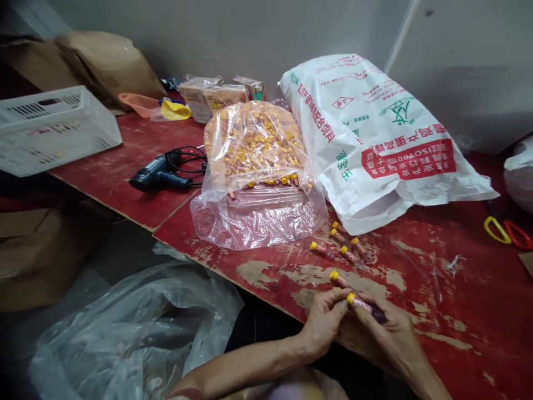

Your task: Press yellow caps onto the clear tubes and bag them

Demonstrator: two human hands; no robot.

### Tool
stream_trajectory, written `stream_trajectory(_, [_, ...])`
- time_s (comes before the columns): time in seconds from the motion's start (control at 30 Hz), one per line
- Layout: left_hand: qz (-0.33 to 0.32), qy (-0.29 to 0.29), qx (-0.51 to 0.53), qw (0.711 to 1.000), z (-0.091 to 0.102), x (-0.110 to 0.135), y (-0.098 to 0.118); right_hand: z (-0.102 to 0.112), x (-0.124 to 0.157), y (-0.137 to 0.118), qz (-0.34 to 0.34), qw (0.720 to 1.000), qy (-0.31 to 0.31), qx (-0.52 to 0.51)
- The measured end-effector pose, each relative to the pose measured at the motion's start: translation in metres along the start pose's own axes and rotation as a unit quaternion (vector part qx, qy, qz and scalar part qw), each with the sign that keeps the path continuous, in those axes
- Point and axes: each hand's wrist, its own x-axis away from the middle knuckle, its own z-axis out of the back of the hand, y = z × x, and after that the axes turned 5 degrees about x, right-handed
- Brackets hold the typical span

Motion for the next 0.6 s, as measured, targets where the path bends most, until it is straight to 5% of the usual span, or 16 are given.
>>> stream_trajectory(0.2, [0.002, 0.011, -0.060, 0.998, 0.005, 0.002, -0.014, -0.024, 0.013, -0.008, 0.030, 0.990, 0.121, 0.061])
stream_trajectory(0.3, [-0.010, -0.043, -0.189, 0.981, 0.014, -0.004, -0.011, -0.020, 0.009, -0.007, -0.018, 0.998, 0.051, 0.014])
stream_trajectory(0.4, [-0.094, -0.074, -0.310, 0.943, 0.034, -0.020, 0.019, 0.006, -0.006, 0.005, -0.041, 0.991, -0.062, 0.114])
stream_trajectory(0.5, [-0.232, 0.081, -0.355, 0.902, 0.072, -0.048, 0.078, 0.031, -0.026, 0.027, -0.034, 0.951, -0.052, 0.304])
stream_trajectory(0.6, [-0.249, 0.293, -0.468, 0.796, 0.119, -0.080, 0.147, 0.039, -0.041, 0.044, 0.002, 0.931, -0.036, 0.364])
